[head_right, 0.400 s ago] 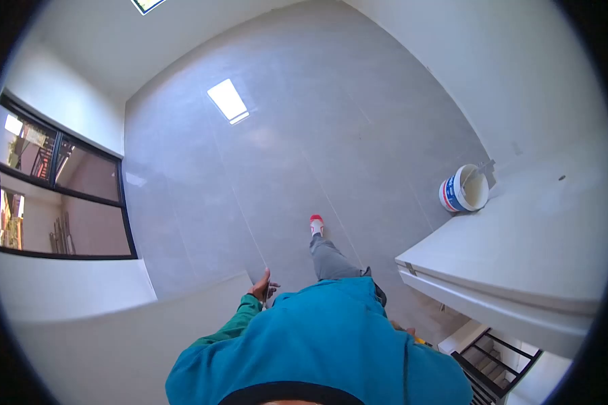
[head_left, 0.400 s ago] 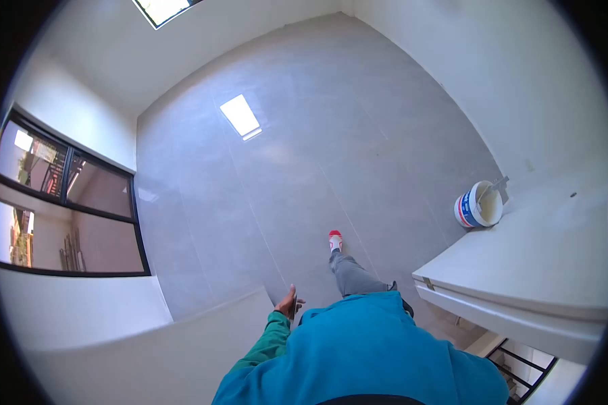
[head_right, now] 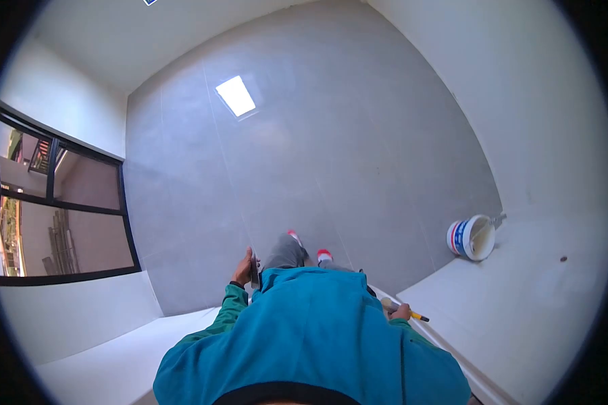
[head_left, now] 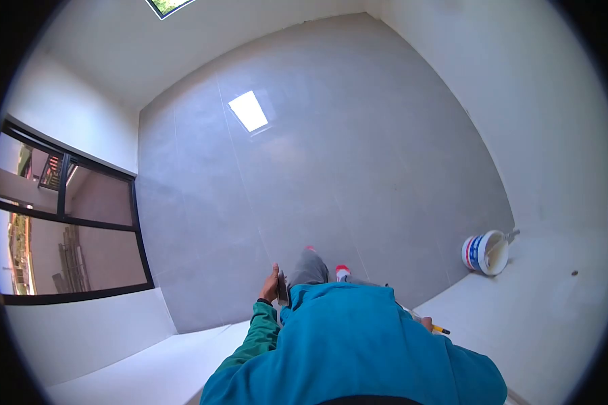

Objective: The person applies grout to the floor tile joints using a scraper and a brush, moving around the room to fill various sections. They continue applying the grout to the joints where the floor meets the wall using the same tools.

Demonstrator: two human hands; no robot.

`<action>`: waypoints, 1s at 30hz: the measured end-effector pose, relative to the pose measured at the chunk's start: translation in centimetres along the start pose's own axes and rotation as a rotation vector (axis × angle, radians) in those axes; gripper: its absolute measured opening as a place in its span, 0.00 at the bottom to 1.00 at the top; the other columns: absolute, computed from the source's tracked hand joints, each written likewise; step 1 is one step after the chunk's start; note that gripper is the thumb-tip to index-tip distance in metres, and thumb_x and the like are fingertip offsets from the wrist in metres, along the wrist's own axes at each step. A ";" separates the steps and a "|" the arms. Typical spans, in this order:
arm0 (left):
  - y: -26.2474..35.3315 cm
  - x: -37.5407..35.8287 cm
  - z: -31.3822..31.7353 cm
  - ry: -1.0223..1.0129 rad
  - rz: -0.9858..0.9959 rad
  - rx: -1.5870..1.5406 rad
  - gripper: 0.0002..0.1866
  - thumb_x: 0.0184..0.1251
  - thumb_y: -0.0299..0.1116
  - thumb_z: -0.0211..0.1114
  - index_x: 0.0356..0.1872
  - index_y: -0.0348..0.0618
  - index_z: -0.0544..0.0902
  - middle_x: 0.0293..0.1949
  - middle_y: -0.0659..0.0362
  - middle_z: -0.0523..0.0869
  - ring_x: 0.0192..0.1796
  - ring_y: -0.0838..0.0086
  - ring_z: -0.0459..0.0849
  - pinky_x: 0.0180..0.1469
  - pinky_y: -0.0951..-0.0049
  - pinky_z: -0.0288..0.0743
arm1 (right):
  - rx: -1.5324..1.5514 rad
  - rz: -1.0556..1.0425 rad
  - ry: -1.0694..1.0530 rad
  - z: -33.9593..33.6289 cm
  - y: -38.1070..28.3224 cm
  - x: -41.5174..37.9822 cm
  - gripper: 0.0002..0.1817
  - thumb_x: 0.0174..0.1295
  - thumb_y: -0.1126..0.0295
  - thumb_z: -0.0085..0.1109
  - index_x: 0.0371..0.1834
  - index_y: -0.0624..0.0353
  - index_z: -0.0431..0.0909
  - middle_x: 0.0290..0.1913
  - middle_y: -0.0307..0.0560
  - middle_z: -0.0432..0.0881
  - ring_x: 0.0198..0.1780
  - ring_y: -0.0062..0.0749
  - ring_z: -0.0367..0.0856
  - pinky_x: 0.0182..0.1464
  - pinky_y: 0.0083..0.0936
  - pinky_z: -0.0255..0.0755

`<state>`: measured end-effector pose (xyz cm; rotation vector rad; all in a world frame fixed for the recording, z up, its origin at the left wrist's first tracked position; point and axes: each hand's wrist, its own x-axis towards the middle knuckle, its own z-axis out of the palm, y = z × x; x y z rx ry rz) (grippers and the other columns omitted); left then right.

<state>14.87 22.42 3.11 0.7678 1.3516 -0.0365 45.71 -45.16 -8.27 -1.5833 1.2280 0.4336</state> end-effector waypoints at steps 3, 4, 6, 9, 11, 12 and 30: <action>4.9 5.5 0.2 -0.126 -0.011 -0.060 0.34 0.60 0.63 0.52 0.43 0.36 0.77 0.36 0.58 0.79 0.38 0.74 0.76 0.41 0.71 0.72 | 0.130 -0.084 0.004 15.6 -1.4 -15.1 0.22 0.53 0.57 0.51 0.44 0.63 0.67 0.39 0.51 0.75 0.38 0.41 0.78 0.33 0.39 0.75; 7.0 6.5 0.7 -0.129 -0.012 -0.062 0.34 0.60 0.63 0.52 0.43 0.36 0.77 0.36 0.58 0.79 0.38 0.74 0.76 0.41 0.71 0.72 | 0.232 -0.175 0.000 18.3 -2.8 -15.8 0.22 0.53 0.58 0.52 0.45 0.64 0.67 0.40 0.51 0.75 0.37 0.41 0.78 0.32 0.37 0.75; 12.0 8.6 1.8 -0.198 -0.018 -0.227 0.26 0.62 0.54 0.57 0.41 0.38 0.78 0.36 0.60 0.79 0.38 0.75 0.77 0.41 0.72 0.74 | 0.336 -0.266 -0.003 23.5 -4.5 -17.8 0.22 0.53 0.60 0.52 0.46 0.64 0.66 0.41 0.51 0.75 0.37 0.40 0.79 0.32 0.35 0.75; 19.7 11.6 1.5 -0.273 0.038 -0.261 0.20 0.61 0.50 0.60 0.36 0.41 0.79 0.29 0.63 0.78 0.31 0.78 0.76 0.35 0.75 0.74 | 0.405 -0.222 0.069 29.1 -6.9 -18.2 0.22 0.53 0.63 0.53 0.48 0.65 0.65 0.41 0.50 0.75 0.36 0.39 0.79 0.32 0.32 0.76; 23.9 15.7 0.2 -0.293 0.054 -0.314 0.17 0.61 0.47 0.59 0.36 0.42 0.79 0.31 0.61 0.80 0.33 0.76 0.78 0.37 0.73 0.75 | 0.485 -0.225 0.044 32.6 -6.9 -16.5 0.23 0.53 0.63 0.54 0.48 0.65 0.65 0.40 0.49 0.75 0.34 0.38 0.79 0.32 0.30 0.75; 26.7 17.8 -0.3 -0.344 -0.019 -0.347 0.16 0.60 0.46 0.59 0.37 0.41 0.79 0.32 0.60 0.80 0.33 0.75 0.79 0.38 0.72 0.76 | 0.560 -0.231 0.004 35.7 -8.4 -18.6 0.23 0.52 0.63 0.55 0.48 0.66 0.65 0.40 0.50 0.75 0.35 0.39 0.79 0.34 0.33 0.77; 57.3 32.8 -13.8 -0.077 0.026 -0.390 0.12 0.59 0.37 0.59 0.40 0.41 0.77 0.35 0.60 0.81 0.35 0.72 0.80 0.39 0.71 0.75 | 0.188 -0.133 0.184 81.5 -18.3 -33.0 0.20 0.53 0.67 0.49 0.47 0.71 0.70 0.44 0.55 0.76 0.44 0.46 0.79 0.40 0.35 0.77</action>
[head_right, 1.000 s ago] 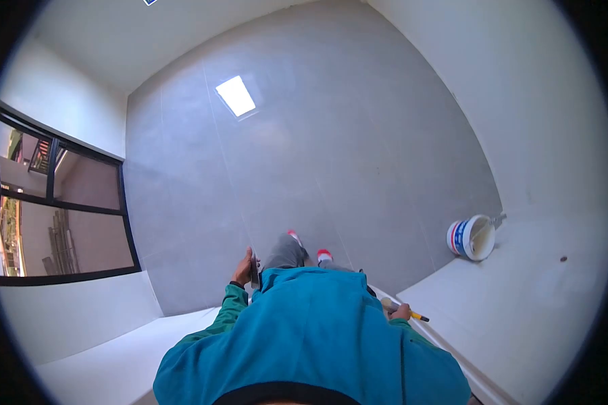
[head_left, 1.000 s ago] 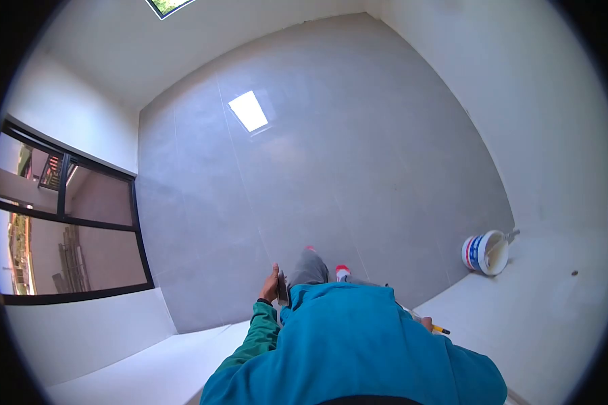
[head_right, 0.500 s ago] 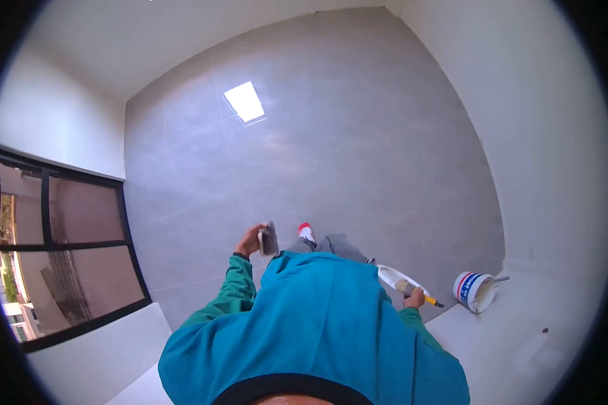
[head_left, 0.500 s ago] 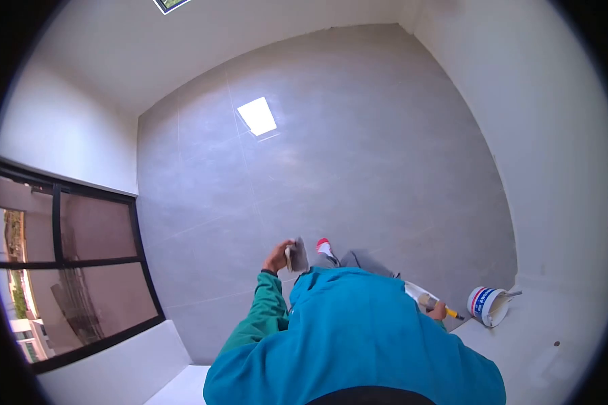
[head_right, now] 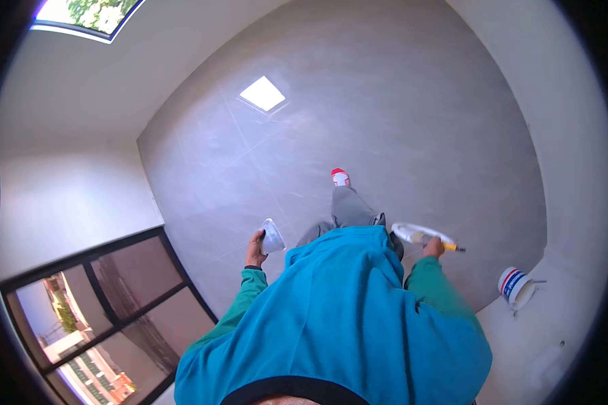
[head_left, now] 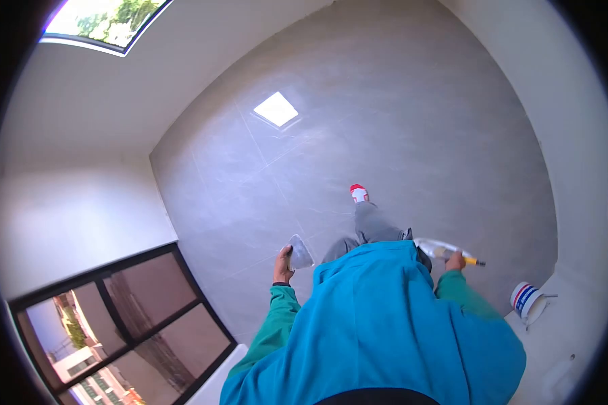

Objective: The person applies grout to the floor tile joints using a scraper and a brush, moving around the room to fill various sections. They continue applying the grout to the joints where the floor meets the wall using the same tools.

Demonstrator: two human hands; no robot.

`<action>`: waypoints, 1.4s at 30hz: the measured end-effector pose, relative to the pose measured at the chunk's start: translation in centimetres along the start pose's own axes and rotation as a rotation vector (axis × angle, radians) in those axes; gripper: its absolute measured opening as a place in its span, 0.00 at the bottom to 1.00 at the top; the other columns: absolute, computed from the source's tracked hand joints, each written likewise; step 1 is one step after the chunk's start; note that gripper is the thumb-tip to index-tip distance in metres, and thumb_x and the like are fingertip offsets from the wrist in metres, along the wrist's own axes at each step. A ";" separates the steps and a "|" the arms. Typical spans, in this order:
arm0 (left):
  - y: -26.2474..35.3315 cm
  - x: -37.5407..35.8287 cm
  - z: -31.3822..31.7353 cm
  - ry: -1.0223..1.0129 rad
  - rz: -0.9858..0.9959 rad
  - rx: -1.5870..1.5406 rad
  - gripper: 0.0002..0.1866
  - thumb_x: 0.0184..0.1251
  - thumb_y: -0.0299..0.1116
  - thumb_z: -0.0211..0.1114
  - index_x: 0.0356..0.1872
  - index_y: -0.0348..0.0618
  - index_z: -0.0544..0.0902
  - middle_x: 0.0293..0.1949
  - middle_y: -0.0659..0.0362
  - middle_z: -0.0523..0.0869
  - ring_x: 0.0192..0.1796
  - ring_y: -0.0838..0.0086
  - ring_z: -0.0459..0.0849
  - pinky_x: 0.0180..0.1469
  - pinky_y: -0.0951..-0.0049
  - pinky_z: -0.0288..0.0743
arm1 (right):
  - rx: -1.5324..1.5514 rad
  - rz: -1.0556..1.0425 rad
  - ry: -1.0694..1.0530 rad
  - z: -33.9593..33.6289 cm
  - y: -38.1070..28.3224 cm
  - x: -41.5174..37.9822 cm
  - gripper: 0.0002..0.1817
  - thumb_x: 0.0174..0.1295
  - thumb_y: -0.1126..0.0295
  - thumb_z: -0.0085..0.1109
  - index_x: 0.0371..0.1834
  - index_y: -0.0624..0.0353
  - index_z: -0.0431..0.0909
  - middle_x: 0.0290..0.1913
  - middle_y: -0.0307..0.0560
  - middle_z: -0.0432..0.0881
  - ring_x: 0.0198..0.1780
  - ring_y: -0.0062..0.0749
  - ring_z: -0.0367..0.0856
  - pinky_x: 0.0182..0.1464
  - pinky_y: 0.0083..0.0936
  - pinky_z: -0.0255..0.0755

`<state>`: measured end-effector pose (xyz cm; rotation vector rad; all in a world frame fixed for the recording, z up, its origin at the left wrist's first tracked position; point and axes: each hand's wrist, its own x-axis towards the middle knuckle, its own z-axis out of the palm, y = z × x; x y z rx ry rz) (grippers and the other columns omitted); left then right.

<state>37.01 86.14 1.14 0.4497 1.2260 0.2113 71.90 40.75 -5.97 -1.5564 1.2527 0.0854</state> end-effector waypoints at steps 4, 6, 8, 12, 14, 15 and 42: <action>8.5 0.0 -1.8 0.144 0.034 -0.104 0.12 0.58 0.35 0.59 0.40 0.41 0.77 0.36 0.59 0.81 0.36 0.70 0.81 0.42 0.69 0.76 | -0.113 -0.071 -0.016 11.7 -2.0 -2.8 0.22 0.51 0.66 0.55 0.44 0.75 0.72 0.43 0.57 0.78 0.41 0.42 0.81 0.40 0.33 0.76; 12.7 1.1 -0.9 0.124 0.134 -0.155 0.12 0.59 0.34 0.59 0.42 0.42 0.76 0.37 0.60 0.81 0.39 0.71 0.81 0.45 0.68 0.76 | -0.092 -0.037 -0.015 17.0 -3.4 -5.0 0.22 0.50 0.69 0.60 0.46 0.73 0.69 0.42 0.50 0.77 0.38 0.38 0.80 0.41 0.30 0.77; 16.8 3.5 0.2 0.081 0.112 -0.117 0.12 0.60 0.34 0.59 0.42 0.43 0.76 0.38 0.60 0.81 0.40 0.71 0.81 0.45 0.68 0.76 | -0.024 -0.037 0.009 21.7 -3.3 -4.5 0.21 0.49 0.71 0.62 0.44 0.71 0.70 0.40 0.48 0.78 0.37 0.35 0.81 0.38 0.29 0.78; 26.2 13.2 3.2 -0.057 -0.016 0.018 0.11 0.63 0.34 0.57 0.43 0.41 0.75 0.39 0.60 0.80 0.41 0.73 0.80 0.44 0.71 0.76 | 0.039 -0.082 0.064 28.8 -3.2 -5.3 0.23 0.49 0.68 0.64 0.45 0.73 0.70 0.40 0.48 0.78 0.37 0.35 0.81 0.39 0.30 0.78; 26.8 18.1 3.4 -0.064 -0.025 0.232 0.11 0.63 0.34 0.57 0.43 0.39 0.76 0.37 0.63 0.80 0.38 0.77 0.79 0.42 0.76 0.73 | 0.231 0.002 -0.002 28.4 -3.0 -5.7 0.22 0.53 0.70 0.62 0.48 0.71 0.68 0.42 0.48 0.78 0.38 0.36 0.81 0.40 0.34 0.78; 27.3 22.1 1.9 -0.143 0.107 0.557 0.09 0.62 0.35 0.58 0.37 0.41 0.79 0.33 0.65 0.79 0.34 0.82 0.75 0.37 0.79 0.68 | 0.231 -0.011 0.018 28.6 -3.4 -5.7 0.22 0.53 0.70 0.62 0.48 0.71 0.68 0.42 0.48 0.78 0.38 0.36 0.81 0.40 0.34 0.78; 41.9 53.0 1.9 0.031 0.487 0.883 0.17 0.64 0.43 0.57 0.45 0.39 0.76 0.44 0.59 0.72 0.48 0.75 0.70 0.51 0.72 0.66 | -0.828 -0.739 -0.732 52.9 18.3 -12.1 0.11 0.55 0.65 0.61 0.31 0.62 0.76 0.29 0.37 0.77 0.27 0.20 0.72 0.30 0.20 0.67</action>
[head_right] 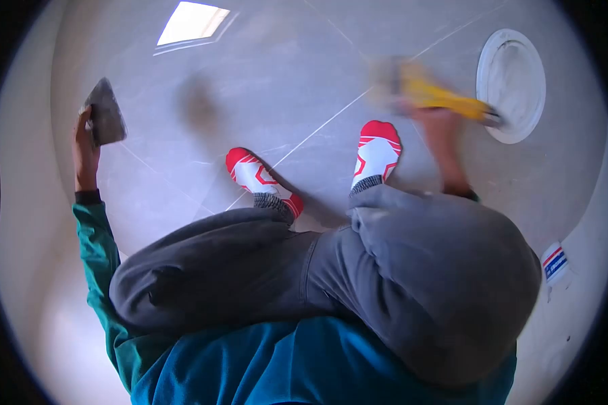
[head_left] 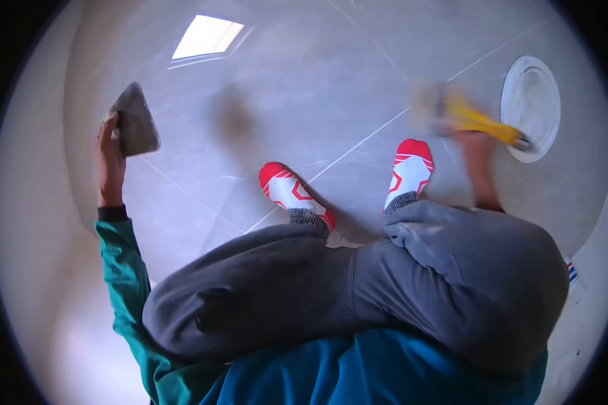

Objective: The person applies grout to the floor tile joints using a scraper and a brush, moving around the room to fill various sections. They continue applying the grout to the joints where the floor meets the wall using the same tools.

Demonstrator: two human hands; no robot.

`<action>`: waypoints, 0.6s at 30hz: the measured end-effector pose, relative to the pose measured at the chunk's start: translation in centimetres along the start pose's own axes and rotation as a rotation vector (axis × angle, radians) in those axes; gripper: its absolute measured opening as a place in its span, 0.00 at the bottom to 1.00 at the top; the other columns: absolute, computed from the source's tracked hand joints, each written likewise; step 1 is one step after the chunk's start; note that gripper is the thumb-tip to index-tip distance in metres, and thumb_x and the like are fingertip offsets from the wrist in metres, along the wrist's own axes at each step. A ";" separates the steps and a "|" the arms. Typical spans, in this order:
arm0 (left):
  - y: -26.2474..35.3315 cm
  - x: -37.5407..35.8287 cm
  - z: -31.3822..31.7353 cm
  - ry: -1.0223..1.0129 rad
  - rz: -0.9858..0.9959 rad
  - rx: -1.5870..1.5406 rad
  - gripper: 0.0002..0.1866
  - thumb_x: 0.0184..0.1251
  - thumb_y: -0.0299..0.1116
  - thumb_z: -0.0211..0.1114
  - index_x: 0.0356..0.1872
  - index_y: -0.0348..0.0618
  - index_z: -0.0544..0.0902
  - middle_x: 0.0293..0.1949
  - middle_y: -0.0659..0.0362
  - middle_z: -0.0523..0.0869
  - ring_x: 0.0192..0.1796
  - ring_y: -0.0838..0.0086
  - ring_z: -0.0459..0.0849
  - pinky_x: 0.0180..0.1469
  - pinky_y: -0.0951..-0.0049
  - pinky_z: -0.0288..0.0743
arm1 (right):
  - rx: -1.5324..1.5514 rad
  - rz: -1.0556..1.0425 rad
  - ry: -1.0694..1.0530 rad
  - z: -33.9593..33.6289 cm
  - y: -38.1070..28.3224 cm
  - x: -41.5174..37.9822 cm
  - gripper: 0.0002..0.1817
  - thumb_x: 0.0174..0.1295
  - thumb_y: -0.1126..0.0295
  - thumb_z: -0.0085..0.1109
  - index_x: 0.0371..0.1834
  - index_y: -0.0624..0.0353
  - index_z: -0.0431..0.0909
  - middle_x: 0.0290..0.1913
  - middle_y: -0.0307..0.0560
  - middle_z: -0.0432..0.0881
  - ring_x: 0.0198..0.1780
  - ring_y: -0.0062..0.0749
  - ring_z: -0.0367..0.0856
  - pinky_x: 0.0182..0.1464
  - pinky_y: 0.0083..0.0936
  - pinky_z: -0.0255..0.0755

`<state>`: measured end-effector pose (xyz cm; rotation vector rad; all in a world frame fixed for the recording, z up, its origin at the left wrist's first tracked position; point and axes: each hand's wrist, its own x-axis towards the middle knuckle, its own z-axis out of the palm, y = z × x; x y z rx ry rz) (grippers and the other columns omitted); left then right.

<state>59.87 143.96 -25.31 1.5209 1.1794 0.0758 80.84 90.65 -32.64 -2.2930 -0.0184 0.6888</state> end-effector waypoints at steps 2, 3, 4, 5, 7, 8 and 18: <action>1.7 -0.7 -0.8 0.038 0.014 -0.007 0.19 0.63 0.43 0.58 0.47 0.38 0.75 0.45 0.59 0.72 0.48 0.74 0.70 0.51 0.72 0.67 | 0.152 -0.186 -0.470 6.4 -2.6 -2.2 0.13 0.48 0.63 0.67 0.28 0.61 0.77 0.26 0.38 0.79 0.24 0.23 0.73 0.28 0.23 0.68; 2.0 -1.1 -1.4 0.051 0.027 -0.014 0.19 0.63 0.43 0.58 0.47 0.38 0.75 0.45 0.59 0.72 0.48 0.74 0.70 0.51 0.72 0.67 | 0.225 -0.374 -0.556 10.0 -1.4 -3.8 0.15 0.45 0.63 0.67 0.32 0.58 0.78 0.30 0.44 0.81 0.28 0.31 0.78 0.31 0.28 0.71; 2.0 -1.5 -1.9 0.040 0.122 0.062 0.19 0.63 0.43 0.58 0.47 0.38 0.74 0.45 0.59 0.73 0.49 0.75 0.70 0.51 0.72 0.67 | 0.144 -0.462 -0.737 11.9 -1.3 -5.2 0.17 0.44 0.62 0.67 0.36 0.57 0.78 0.31 0.47 0.81 0.31 0.35 0.79 0.33 0.30 0.72; 1.4 -2.2 -2.4 0.027 0.217 0.134 0.20 0.63 0.43 0.58 0.47 0.38 0.74 0.44 0.59 0.73 0.49 0.75 0.71 0.51 0.72 0.67 | 0.053 -0.546 -0.914 13.0 -0.5 -5.8 0.19 0.43 0.62 0.67 0.39 0.56 0.78 0.32 0.49 0.81 0.34 0.40 0.81 0.35 0.32 0.73; 2.2 -6.0 -2.1 0.090 0.051 0.029 0.20 0.62 0.44 0.59 0.47 0.38 0.74 0.43 0.58 0.74 0.49 0.75 0.70 0.50 0.74 0.67 | -0.140 -0.691 -0.895 11.8 0.6 -0.6 0.21 0.45 0.62 0.65 0.44 0.57 0.76 0.37 0.51 0.80 0.40 0.40 0.80 0.42 0.30 0.73; 3.0 -8.0 -1.0 0.155 0.017 0.042 0.20 0.61 0.44 0.60 0.45 0.37 0.75 0.41 0.59 0.75 0.47 0.76 0.71 0.49 0.76 0.66 | -0.071 -0.984 -0.490 10.1 0.3 3.1 0.19 0.48 0.64 0.63 0.44 0.56 0.75 0.38 0.50 0.81 0.40 0.38 0.81 0.43 0.31 0.74; 1.8 -11.7 0.0 0.267 -0.014 -0.073 0.18 0.60 0.44 0.61 0.41 0.39 0.76 0.39 0.60 0.74 0.45 0.77 0.69 0.48 0.75 0.64 | -0.055 -0.962 -0.210 10.1 -4.6 8.1 0.13 0.53 0.62 0.55 0.38 0.57 0.77 0.28 0.54 0.80 0.30 0.48 0.80 0.33 0.39 0.76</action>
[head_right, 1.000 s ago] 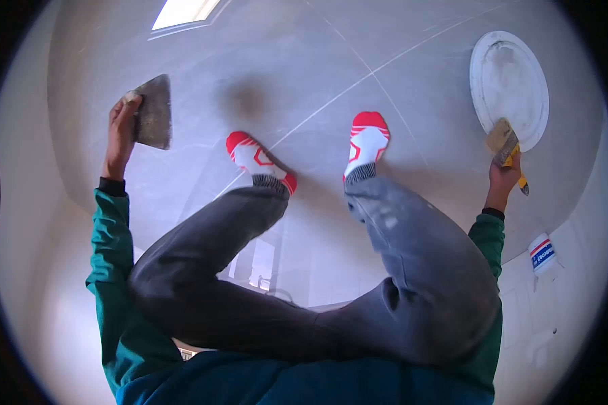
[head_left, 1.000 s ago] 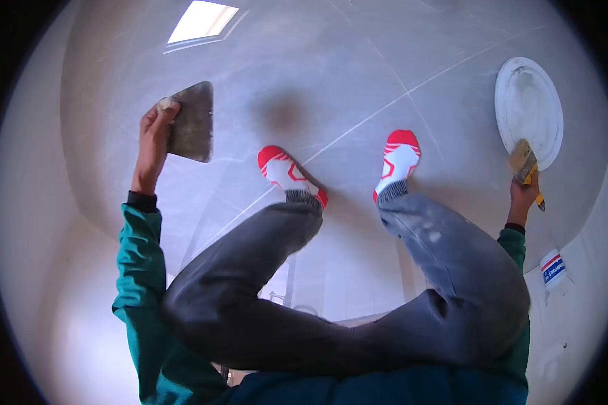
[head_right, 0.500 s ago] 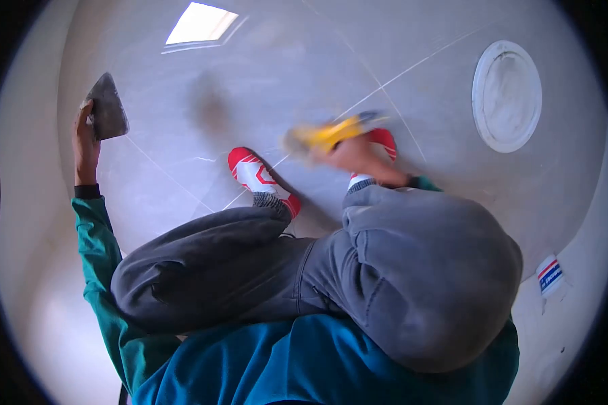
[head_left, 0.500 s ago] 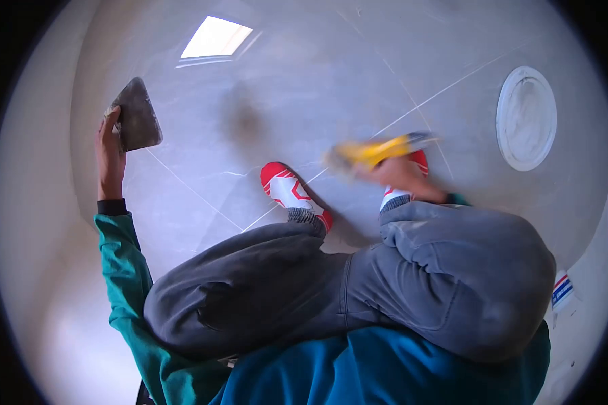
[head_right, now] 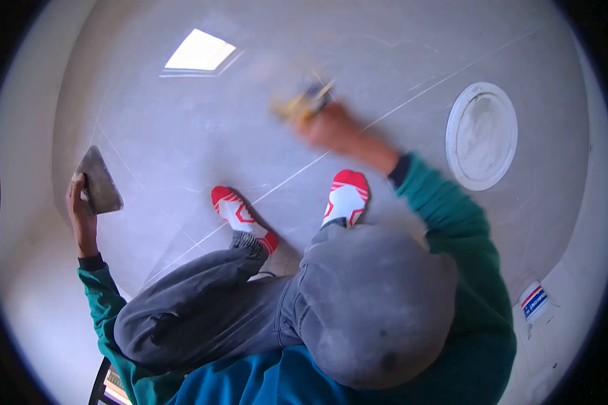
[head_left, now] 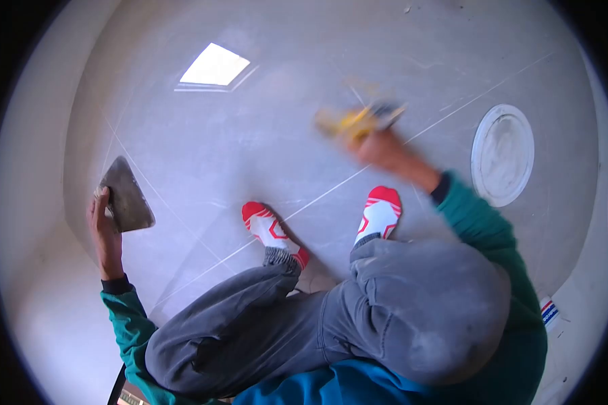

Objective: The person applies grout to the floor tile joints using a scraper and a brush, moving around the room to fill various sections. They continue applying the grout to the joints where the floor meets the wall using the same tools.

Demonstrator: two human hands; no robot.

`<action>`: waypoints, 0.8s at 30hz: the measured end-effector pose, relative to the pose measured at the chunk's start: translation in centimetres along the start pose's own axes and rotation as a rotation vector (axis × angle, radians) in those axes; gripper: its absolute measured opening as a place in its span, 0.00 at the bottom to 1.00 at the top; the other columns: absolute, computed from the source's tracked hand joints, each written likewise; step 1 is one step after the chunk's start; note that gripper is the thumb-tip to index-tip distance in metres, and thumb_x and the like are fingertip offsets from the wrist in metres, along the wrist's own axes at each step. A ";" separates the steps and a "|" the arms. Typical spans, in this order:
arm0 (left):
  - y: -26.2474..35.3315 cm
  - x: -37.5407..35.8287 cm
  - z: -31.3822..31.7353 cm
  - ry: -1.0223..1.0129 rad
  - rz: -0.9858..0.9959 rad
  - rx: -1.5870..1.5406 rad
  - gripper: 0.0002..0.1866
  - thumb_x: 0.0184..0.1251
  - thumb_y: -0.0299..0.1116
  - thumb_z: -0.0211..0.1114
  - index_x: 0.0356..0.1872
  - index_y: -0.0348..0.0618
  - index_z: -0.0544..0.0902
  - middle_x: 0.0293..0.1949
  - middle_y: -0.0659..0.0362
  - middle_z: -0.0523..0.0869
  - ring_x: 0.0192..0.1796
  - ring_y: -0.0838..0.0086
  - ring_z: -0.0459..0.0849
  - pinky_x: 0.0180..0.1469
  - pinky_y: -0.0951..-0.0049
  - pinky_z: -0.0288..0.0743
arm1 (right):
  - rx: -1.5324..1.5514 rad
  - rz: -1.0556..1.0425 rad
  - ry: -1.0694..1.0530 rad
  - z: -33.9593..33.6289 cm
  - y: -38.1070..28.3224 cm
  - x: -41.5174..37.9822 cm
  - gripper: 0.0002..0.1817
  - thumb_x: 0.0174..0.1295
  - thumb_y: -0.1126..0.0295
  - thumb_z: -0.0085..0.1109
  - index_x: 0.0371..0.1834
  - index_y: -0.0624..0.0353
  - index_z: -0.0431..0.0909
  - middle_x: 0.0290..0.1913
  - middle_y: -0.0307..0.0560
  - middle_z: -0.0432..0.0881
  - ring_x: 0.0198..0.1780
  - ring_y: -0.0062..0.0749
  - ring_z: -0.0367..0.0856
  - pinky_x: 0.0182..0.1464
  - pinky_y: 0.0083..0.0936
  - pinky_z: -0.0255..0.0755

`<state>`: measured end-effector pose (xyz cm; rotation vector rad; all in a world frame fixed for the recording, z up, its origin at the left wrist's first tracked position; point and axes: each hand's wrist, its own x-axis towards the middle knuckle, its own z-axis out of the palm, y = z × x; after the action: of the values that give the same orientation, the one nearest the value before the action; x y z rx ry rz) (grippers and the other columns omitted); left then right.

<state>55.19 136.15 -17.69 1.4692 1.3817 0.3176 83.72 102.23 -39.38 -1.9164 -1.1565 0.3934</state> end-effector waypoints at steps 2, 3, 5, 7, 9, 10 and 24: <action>0.1 -0.1 0.0 -0.052 0.048 0.038 0.18 0.60 0.44 0.61 0.41 0.39 0.76 0.39 0.60 0.74 0.45 0.78 0.69 0.48 0.75 0.65 | 0.238 0.047 -0.390 3.7 -4.9 -2.7 0.14 0.53 0.62 0.54 0.40 0.55 0.76 0.30 0.54 0.79 0.32 0.49 0.80 0.35 0.39 0.74; 0.3 0.0 0.0 -0.101 0.070 0.097 0.18 0.60 0.44 0.61 0.41 0.40 0.76 0.38 0.61 0.74 0.45 0.78 0.69 0.48 0.75 0.65 | 0.313 0.063 -0.592 3.2 -6.5 -1.5 0.15 0.48 0.65 0.61 0.37 0.60 0.75 0.35 0.55 0.79 0.39 0.46 0.79 0.42 0.35 0.73; 0.5 0.4 0.2 -0.111 0.074 0.136 0.18 0.60 0.45 0.61 0.41 0.39 0.76 0.37 0.61 0.74 0.45 0.78 0.69 0.48 0.77 0.64 | 0.252 0.003 -0.510 3.3 -3.2 1.2 0.13 0.48 0.66 0.61 0.35 0.60 0.75 0.34 0.54 0.79 0.38 0.43 0.80 0.39 0.34 0.74; 0.8 -0.3 0.5 -0.069 0.020 0.086 0.18 0.60 0.45 0.61 0.40 0.39 0.76 0.36 0.62 0.73 0.43 0.78 0.69 0.48 0.78 0.63 | -0.307 -0.428 -0.044 1.3 3.2 6.2 0.10 0.55 0.64 0.55 0.37 0.57 0.75 0.33 0.53 0.79 0.35 0.40 0.80 0.31 0.31 0.74; 0.9 -0.6 0.7 -0.076 0.035 0.127 0.19 0.60 0.45 0.61 0.41 0.39 0.76 0.36 0.62 0.73 0.43 0.78 0.69 0.48 0.78 0.63 | -0.217 -0.106 0.110 -3.9 8.1 11.6 0.13 0.57 0.62 0.53 0.42 0.56 0.75 0.32 0.51 0.80 0.32 0.45 0.79 0.33 0.36 0.74; 1.2 -0.6 0.7 -0.073 0.067 0.154 0.19 0.60 0.45 0.61 0.41 0.39 0.76 0.36 0.62 0.73 0.43 0.78 0.69 0.48 0.78 0.63 | -0.324 -0.085 0.130 -6.7 9.5 13.8 0.13 0.57 0.62 0.53 0.40 0.57 0.77 0.32 0.50 0.81 0.33 0.48 0.79 0.35 0.38 0.74; -0.6 0.5 0.4 -0.103 0.043 0.117 0.21 0.62 0.46 0.59 0.48 0.39 0.75 0.42 0.59 0.75 0.47 0.76 0.72 0.51 0.76 0.65 | -0.323 0.098 0.007 -13.7 9.0 0.2 0.16 0.49 0.66 0.62 0.41 0.59 0.75 0.33 0.52 0.81 0.35 0.44 0.81 0.37 0.30 0.76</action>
<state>55.32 136.31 -18.53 1.5909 1.3053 0.1878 97.64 93.59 -38.26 -2.2578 -1.1809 0.2635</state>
